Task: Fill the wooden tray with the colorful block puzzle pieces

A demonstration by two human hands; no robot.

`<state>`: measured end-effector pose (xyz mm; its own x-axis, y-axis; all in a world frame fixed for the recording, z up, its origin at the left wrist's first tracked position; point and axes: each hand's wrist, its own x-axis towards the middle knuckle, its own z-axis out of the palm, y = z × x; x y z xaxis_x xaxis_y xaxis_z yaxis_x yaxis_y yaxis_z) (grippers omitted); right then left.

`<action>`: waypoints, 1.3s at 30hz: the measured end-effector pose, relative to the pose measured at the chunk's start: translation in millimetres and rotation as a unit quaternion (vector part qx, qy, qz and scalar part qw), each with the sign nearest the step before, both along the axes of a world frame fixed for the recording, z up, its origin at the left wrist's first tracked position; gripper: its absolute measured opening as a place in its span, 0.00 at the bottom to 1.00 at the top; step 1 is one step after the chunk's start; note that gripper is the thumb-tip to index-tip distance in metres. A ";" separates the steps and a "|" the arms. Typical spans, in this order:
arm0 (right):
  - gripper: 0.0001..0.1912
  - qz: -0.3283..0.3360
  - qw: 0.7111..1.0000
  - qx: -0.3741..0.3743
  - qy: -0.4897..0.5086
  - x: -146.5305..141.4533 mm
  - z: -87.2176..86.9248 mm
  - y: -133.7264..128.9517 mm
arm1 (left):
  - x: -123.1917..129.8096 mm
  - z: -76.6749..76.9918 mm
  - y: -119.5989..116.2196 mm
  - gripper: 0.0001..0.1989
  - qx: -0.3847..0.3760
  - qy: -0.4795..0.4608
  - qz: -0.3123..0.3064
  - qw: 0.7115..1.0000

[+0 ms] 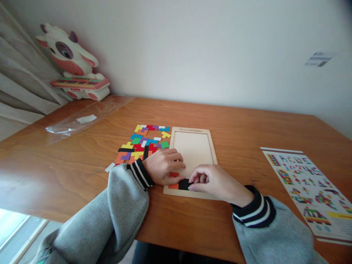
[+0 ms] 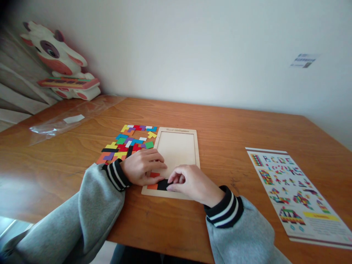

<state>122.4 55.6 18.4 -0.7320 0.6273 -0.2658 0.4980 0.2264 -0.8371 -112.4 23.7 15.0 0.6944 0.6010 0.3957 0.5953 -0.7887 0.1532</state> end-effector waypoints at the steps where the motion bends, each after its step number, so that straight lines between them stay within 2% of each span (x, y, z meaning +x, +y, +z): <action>1: 0.09 0.002 1.000 -0.001 0.001 0.0 -0.5 0.1 | 0.0 0.1 0.1 0.10 0.001 0.000 0.000 1.000; 9: 0.10 -0.025 0.999 -0.011 0.029 1.6 -4.2 3.4 | -0.8 0.2 1.0 0.11 0.011 -0.003 -0.010 1.000; 16: 0.07 -0.012 0.995 0.097 0.035 -0.4 -6.2 5.2 | -0.5 1.8 -0.3 0.13 0.010 -0.002 -0.007 1.000; 20: 0.08 0.012 0.994 0.106 0.023 -0.5 -6.6 4.5 | 0.3 1.6 -0.9 0.14 0.015 0.006 -0.004 1.000; 23: 0.11 0.016 0.994 0.110 0.015 -0.4 -5.9 3.5 | 0.9 2.4 -1.4 0.13 0.047 0.025 0.012 0.999; 25: 0.13 0.018 0.993 0.114 0.014 -0.4 -4.7 2.8 | 0.1 3.5 -1.3 0.12 0.082 0.037 0.056 0.994; 28: 0.15 0.023 0.992 0.122 0.017 -0.8 -2.8 2.3 | -4.4 5.1 0.1 0.11 0.116 0.029 0.206 0.971; 31: 0.15 0.029 0.991 0.129 0.019 -1.8 -1.7 2.6 | -13.4 5.6 2.1 0.13 0.092 0.042 0.392 0.914; 33: 0.15 0.031 0.991 0.130 0.020 -2.4 -1.3 2.8 | -20.1 5.4 3.2 0.15 0.053 0.074 0.488 0.868; 36: 0.15 0.030 0.991 0.132 0.020 -2.8 -1.0 2.4 | -27.6 5.2 4.1 0.17 0.002 0.113 0.555 0.824; 39: 0.16 0.018 0.989 0.141 0.027 -2.6 -1.8 1.7 | -30.3 4.8 4.5 0.18 -0.015 0.121 0.554 0.824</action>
